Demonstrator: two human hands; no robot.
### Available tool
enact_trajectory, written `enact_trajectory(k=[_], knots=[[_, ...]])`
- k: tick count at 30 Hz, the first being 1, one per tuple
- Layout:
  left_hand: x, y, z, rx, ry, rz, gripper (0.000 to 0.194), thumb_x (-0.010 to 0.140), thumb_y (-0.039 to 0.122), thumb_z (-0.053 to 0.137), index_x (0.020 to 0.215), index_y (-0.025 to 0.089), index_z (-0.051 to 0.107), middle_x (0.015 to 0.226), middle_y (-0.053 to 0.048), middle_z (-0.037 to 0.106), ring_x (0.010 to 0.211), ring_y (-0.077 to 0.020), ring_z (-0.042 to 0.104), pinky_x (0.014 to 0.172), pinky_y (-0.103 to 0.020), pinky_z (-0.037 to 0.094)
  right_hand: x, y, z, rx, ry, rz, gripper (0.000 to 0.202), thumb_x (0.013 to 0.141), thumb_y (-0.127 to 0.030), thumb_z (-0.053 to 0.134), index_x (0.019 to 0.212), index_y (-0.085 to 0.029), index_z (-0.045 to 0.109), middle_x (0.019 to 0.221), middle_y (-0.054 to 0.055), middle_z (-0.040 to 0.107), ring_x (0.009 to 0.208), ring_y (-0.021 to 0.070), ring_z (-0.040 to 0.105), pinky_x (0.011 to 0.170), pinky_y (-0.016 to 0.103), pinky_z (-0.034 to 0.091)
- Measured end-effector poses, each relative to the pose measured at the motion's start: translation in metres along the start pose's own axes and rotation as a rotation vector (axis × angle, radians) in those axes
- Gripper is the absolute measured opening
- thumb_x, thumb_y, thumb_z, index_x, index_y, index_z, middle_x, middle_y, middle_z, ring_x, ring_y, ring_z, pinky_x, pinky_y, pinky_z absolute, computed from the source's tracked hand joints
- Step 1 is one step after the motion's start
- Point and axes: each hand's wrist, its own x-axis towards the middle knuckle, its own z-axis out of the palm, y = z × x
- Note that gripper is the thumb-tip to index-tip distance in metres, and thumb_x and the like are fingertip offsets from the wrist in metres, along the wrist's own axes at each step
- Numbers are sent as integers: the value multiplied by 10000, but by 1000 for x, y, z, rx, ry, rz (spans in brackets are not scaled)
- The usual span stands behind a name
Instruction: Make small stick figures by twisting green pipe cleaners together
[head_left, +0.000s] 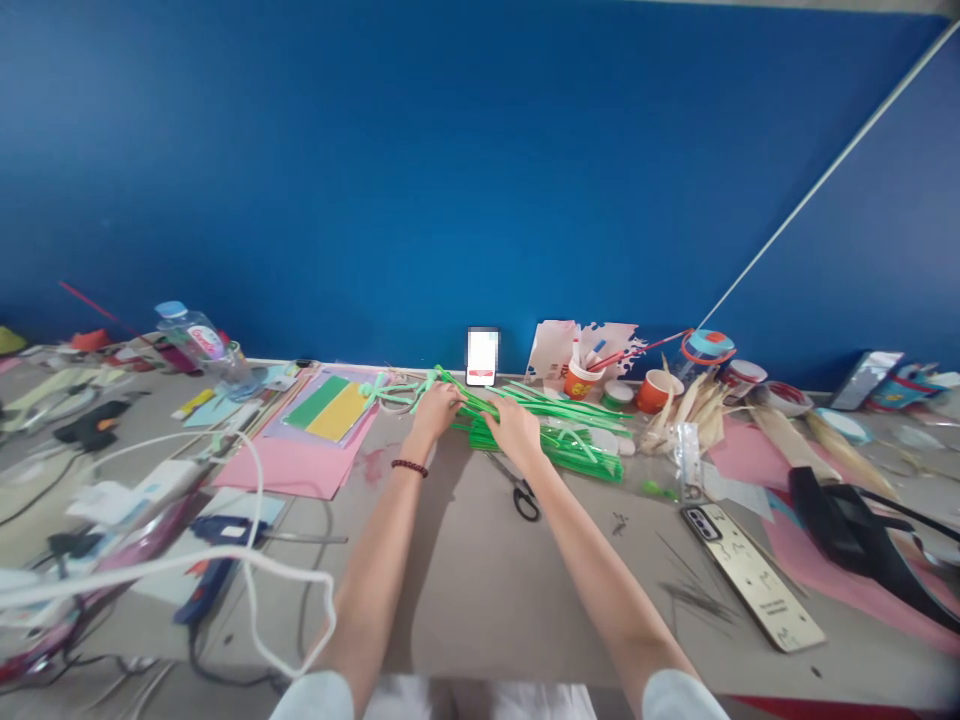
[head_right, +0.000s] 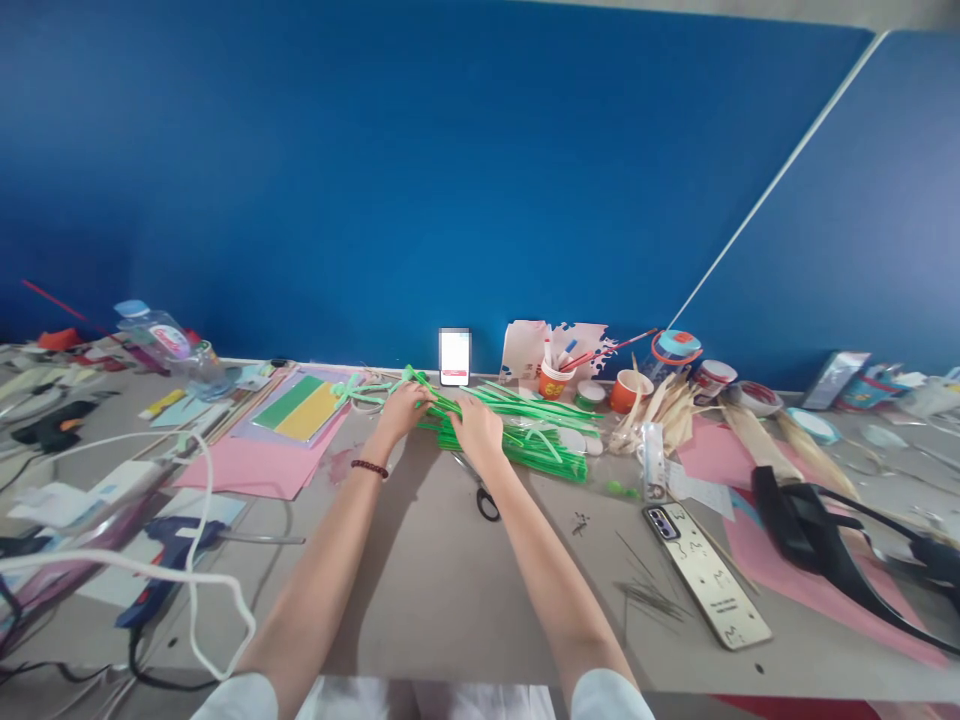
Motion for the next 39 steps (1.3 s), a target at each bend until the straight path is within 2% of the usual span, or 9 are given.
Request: enact_trajectory(k=[6, 11, 15, 19, 23, 26, 30, 36, 39], knots=[[0, 7, -13, -104, -7, -21, 258, 861, 230, 455, 696, 171, 643, 789, -81, 646, 834, -215, 582, 763, -334, 458, 2, -1, 8, -70, -64, 84, 246, 910, -373, 427, 1029, -257, 607, 934, 49, 665, 857, 197, 605, 666, 255, 398], [1, 20, -15, -343, 39, -111, 174, 825, 276, 502, 743, 177, 619, 759, -47, 642, 705, -176, 590, 659, -296, 461, 3, 4, 12, -9, 21, 69, 257, 915, -348, 415, 1075, -263, 598, 1018, 49, 626, 870, 184, 589, 632, 243, 384], [2, 29, -20, -517, 56, -150, 176, 795, 325, 523, 705, 191, 593, 683, -13, 629, 619, -156, 575, 582, -271, 446, 4, 7, 12, 12, 38, 80, 241, 897, -358, 450, 1001, -240, 632, 1035, 54, 588, 806, 171, 588, 576, 242, 371], [1, 31, -30, -655, 108, -210, 149, 775, 335, 540, 748, 196, 587, 728, -7, 648, 643, -148, 597, 587, -254, 453, 6, 9, 11, 2, -3, 78, 220, 895, -324, 454, 895, -219, 648, 1008, 57, 599, 804, 171, 589, 585, 243, 375], [3, 26, -36, -872, 156, -255, 124, 791, 312, 515, 801, 194, 550, 701, -16, 659, 699, -160, 643, 630, -257, 482, 6, 10, 12, -33, -55, 92, 191, 880, -302, 482, 849, -213, 648, 856, 59, 644, 766, 193, 604, 589, 251, 377], [4, 18, -39, -964, 301, -318, 128, 778, 306, 531, 824, 186, 525, 663, -15, 650, 653, -161, 654, 582, -250, 485, 7, 11, 13, -54, -70, 97, 181, 874, -283, 491, 836, -211, 653, 819, 67, 660, 746, 202, 615, 602, 261, 387], [4, 5, -50, -1044, 571, -379, 182, 747, 318, 582, 832, 165, 532, 641, -14, 639, 577, -144, 643, 519, -224, 474, 7, 12, 13, -52, -77, 94, 171, 866, -264, 501, 821, -208, 656, 809, 68, 669, 744, 204, 623, 612, 262, 399], [-2, -9, -76, -1129, 1051, -494, 270, 688, 369, 661, 794, 165, 520, 620, 20, 602, 536, -102, 609, 480, -184, 449, 6, 15, 13, -8, -65, 100, 155, 862, -244, 506, 811, -214, 650, 775, 61, 667, 713, 194, 618, 596, 250, 391], [-8, -17, -90, -1182, 1195, -529, 295, 703, 408, 650, 787, 183, 480, 639, 31, 592, 560, -87, 612, 492, -166, 440, 6, 17, 14, 5, -57, 101, 169, 869, -253, 498, 817, -217, 654, 754, 58, 663, 700, 185, 611, 583, 239, 380]])
